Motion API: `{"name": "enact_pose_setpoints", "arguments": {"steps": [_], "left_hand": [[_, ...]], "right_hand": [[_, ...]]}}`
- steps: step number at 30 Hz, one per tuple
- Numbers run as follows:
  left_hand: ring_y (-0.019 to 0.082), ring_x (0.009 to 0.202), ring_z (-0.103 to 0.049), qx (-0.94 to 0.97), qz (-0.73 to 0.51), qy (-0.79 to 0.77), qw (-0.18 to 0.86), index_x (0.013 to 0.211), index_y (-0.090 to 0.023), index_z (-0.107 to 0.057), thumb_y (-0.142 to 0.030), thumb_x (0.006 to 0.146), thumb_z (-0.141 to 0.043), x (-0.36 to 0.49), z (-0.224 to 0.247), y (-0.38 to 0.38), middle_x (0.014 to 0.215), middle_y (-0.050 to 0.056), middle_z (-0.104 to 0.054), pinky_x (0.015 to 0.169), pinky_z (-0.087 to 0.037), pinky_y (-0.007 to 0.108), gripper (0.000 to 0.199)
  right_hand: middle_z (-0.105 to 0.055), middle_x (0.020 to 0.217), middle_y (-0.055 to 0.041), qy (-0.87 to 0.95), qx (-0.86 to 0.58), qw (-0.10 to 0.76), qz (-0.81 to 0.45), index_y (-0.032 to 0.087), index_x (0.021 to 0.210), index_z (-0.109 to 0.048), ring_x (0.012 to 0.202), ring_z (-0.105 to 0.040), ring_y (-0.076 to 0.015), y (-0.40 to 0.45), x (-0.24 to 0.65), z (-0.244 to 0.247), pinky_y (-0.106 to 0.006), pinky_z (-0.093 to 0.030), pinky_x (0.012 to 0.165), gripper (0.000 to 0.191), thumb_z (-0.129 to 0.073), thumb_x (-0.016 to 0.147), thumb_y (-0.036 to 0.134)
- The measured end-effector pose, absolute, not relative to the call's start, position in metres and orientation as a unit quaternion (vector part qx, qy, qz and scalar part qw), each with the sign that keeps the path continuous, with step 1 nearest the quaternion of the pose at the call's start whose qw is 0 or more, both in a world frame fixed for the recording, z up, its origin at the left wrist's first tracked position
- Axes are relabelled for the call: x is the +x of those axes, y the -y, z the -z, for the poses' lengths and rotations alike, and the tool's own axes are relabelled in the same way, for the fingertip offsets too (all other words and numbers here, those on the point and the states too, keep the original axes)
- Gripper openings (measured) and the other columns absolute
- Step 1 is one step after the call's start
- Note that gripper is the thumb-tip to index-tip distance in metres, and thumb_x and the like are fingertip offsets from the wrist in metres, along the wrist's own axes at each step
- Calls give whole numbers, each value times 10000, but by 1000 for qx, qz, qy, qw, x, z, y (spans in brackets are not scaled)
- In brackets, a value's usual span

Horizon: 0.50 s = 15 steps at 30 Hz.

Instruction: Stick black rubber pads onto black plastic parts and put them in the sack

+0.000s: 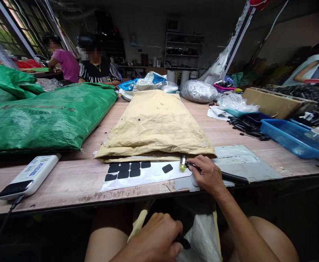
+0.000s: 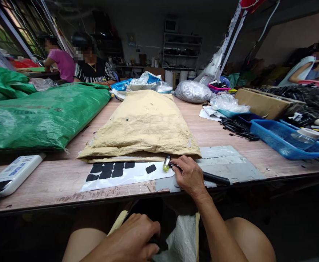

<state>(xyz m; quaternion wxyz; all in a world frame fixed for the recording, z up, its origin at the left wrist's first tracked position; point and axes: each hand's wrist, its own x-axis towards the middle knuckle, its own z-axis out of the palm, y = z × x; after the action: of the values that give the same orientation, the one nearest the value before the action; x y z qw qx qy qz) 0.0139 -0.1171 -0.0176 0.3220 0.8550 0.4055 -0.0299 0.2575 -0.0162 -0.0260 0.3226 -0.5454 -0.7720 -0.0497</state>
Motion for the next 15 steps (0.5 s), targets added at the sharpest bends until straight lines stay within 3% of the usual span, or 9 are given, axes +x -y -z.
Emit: {"name": "enact_pose_setpoints", "arguments": {"steps": [3,7,10,12,15], "left_hand": [[368,981,-714,845,117,-441,278,1029,-138,-745,-246,819,-623,28,48,120,1005,189,-760,850,-532,449,266],[382,1019,-711,835,160,-447,278,1094,-124,-742,-223,816,-623,36,60,121,1057,221,-752,888,-536,486,318],[367,926,-729,844,126,-413,317,1018,-195,-774,-303,753,-721,29,42,117,958,160,-779,797,-547,436,291],[300,806,-729,849,68,-378,363,986,-255,-781,-365,740,-749,22,19,105,856,80,-784,678,-522,345,272],[186,684,-677,844,-42,-361,393,988,-281,-770,-362,839,-656,11,-20,69,793,1,-763,583,-441,252,204]], "right_hand": [[-682,963,-18,771,-547,323,50,279,1060,-716,912,-586,-202,17,257,25,-325,-455,805,201,-589,908,247],[-678,961,-18,770,-549,322,47,279,1057,-715,906,-581,-203,17,256,24,-330,-455,798,195,-583,916,254],[-678,960,-23,772,-547,321,45,279,1068,-714,903,-581,-207,17,257,25,-335,-458,801,204,-580,916,253],[-678,958,-28,773,-544,322,44,278,1067,-714,901,-581,-209,17,257,25,-339,-460,806,206,-578,914,251],[-677,957,-30,774,-541,324,44,276,1064,-713,899,-581,-210,16,257,25,-339,-459,804,205,-578,912,248]]}}
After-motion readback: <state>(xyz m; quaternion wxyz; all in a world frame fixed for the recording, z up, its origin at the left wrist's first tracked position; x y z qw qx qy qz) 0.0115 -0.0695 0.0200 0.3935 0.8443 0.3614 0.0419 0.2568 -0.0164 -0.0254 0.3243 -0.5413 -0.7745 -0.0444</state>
